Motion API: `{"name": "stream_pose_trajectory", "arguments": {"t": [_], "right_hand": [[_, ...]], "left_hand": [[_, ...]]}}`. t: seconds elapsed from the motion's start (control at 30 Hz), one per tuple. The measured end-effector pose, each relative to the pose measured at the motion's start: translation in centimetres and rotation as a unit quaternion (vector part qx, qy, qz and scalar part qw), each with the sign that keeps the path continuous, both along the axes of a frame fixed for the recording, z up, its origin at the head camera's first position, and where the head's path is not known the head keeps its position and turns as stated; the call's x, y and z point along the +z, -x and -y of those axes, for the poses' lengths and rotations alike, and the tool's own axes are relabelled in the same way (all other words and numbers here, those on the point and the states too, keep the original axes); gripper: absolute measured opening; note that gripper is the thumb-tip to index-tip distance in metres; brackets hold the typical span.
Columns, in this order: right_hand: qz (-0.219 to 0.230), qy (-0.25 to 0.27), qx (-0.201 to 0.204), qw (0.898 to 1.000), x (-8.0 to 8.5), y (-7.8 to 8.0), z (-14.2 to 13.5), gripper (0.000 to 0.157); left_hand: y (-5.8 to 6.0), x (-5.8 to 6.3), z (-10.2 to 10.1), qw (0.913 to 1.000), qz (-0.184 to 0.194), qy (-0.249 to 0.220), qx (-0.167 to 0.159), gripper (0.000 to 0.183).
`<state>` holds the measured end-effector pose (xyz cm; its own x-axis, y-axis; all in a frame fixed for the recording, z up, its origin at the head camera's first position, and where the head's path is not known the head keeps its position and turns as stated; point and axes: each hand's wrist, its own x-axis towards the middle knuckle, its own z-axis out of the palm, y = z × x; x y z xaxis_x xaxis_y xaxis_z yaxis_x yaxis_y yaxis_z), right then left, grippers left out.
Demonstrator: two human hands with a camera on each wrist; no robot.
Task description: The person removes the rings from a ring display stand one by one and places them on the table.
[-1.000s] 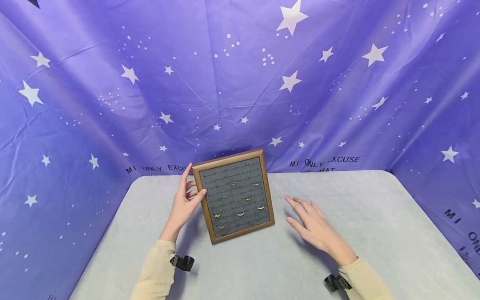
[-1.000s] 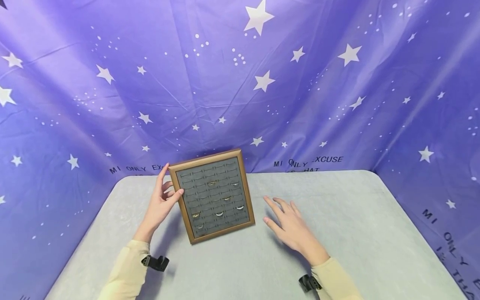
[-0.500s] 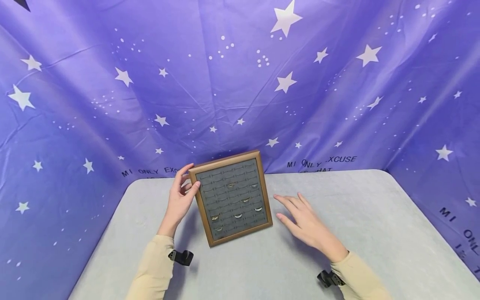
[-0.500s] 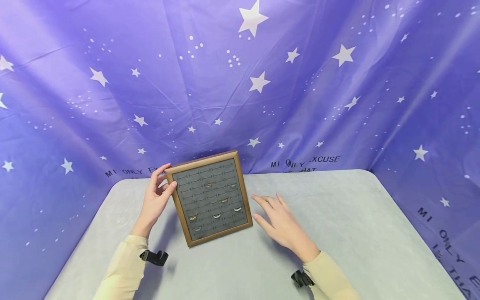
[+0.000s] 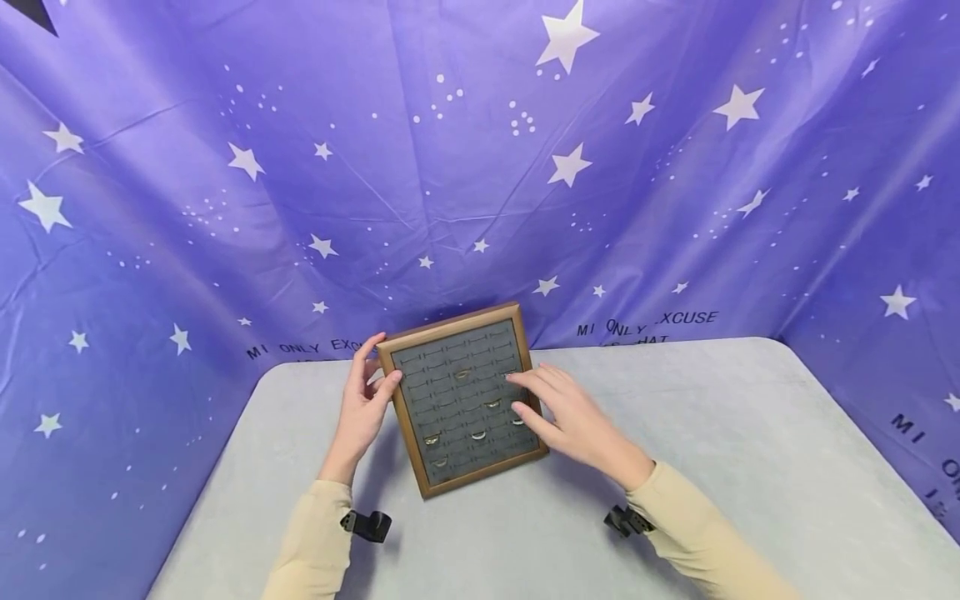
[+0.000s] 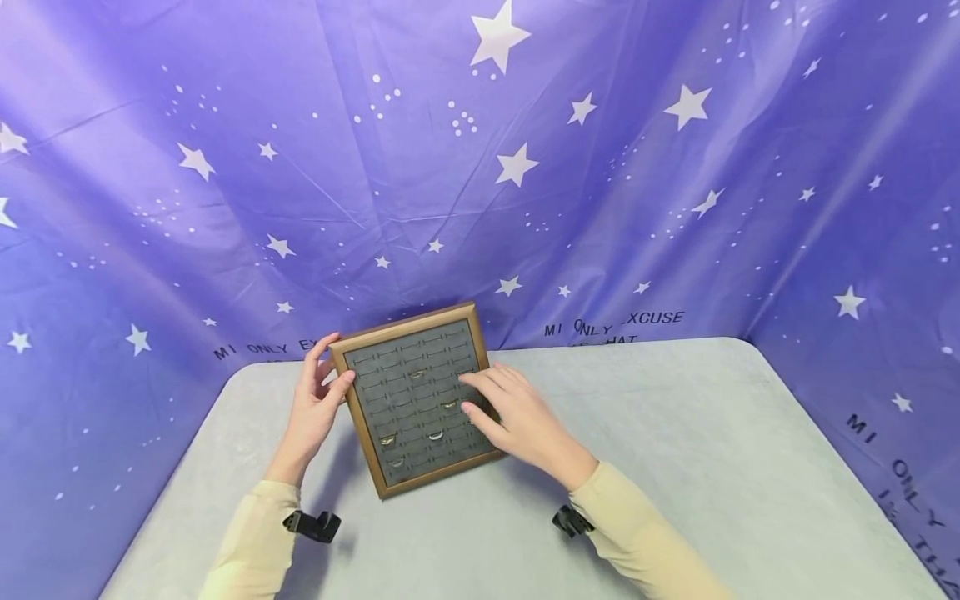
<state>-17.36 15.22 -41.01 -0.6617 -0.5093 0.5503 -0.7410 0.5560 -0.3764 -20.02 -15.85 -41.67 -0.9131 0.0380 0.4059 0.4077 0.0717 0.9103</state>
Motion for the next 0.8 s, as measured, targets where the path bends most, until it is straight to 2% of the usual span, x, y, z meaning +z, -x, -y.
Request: {"name": "stream_pose_trajectory", "arguments": {"t": [0.23, 0.47, 0.6, 0.8], "right_hand": [[-0.036, 0.023, 0.038, 0.998, 0.7, 1.6, 2.2, 0.031], [-0.049, 0.032, 0.051, 0.997, 0.8, 2.7, 3.7, 0.025], [-0.059, 0.038, 0.052, 0.996, 0.9, 3.2, 4.6, 0.024], [-0.034, 0.070, 0.055, 0.995, 0.9, 3.8, 5.7, 0.021]], "left_hand": [[-1.3, 1.7, -0.8, 0.9999, -0.011, 0.007, 0.009, 0.054], [-1.6, 1.8, -0.9, 0.9998, 0.000, 0.000, 0.018, 0.054], [-1.6, 1.8, -1.0, 0.9996, -0.012, 0.012, 0.024, 0.054], [-1.5, 1.7, -1.3, 0.9983, -0.028, 0.033, 0.039, 0.053]]}}
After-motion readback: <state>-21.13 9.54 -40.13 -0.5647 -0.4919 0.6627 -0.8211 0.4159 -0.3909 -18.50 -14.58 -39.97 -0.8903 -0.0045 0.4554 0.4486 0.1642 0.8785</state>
